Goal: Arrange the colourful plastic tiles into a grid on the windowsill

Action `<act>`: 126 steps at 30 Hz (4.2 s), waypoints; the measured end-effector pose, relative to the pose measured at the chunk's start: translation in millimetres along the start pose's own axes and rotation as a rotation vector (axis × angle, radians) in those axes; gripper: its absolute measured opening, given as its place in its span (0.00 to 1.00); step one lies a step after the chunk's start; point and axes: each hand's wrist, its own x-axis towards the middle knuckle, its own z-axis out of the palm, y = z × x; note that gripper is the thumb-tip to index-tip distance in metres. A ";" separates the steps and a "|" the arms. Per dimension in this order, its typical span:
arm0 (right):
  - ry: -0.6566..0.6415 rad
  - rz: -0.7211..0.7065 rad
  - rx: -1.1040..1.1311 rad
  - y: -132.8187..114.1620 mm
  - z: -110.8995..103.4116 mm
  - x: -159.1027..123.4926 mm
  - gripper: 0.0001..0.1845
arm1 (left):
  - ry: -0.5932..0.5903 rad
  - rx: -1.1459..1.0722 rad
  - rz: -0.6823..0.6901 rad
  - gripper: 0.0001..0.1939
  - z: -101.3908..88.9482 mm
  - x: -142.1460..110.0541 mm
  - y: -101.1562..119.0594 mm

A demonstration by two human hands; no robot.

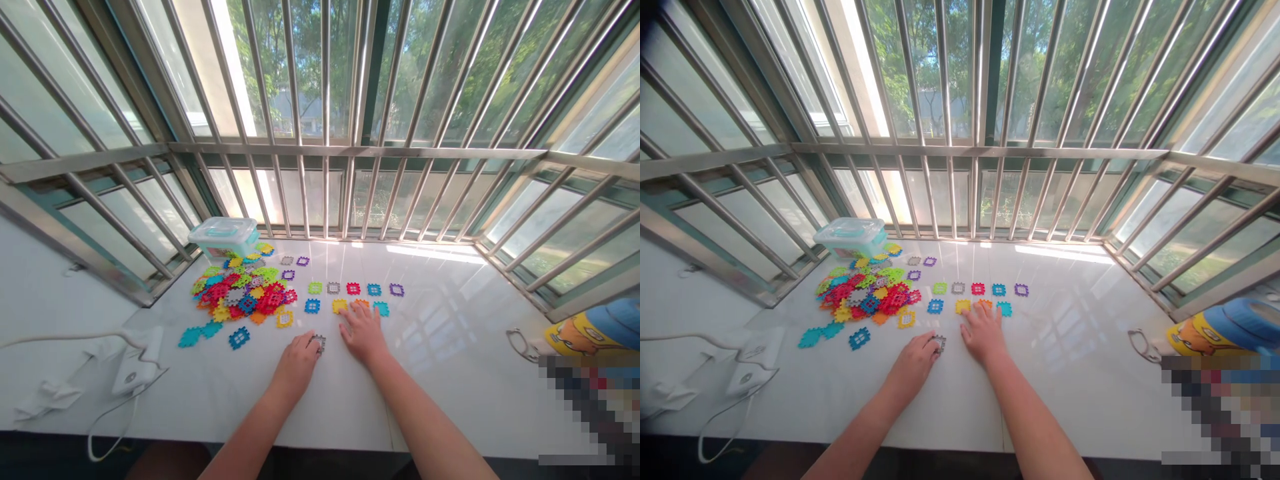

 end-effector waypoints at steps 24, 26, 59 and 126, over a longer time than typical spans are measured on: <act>0.101 -0.064 0.007 3.0 2.4 -1.0 0.27 | -0.131 -0.177 0.133 0.18 -34.1 25.1 -17.4; 0.107 -0.063 0.008 3.3 2.6 -0.9 0.28 | -0.086 -0.197 0.168 0.18 -35.7 33.1 -19.8; 0.135 -0.048 0.077 1.8 -2.3 -1.7 0.25 | -0.139 0.019 0.281 0.19 -5.2 226.6 -50.0; 0.393 0.109 -0.032 4.5 8.1 -3.3 0.13 | 0.260 -0.163 -0.455 0.08 -26.9 0.0 -59.2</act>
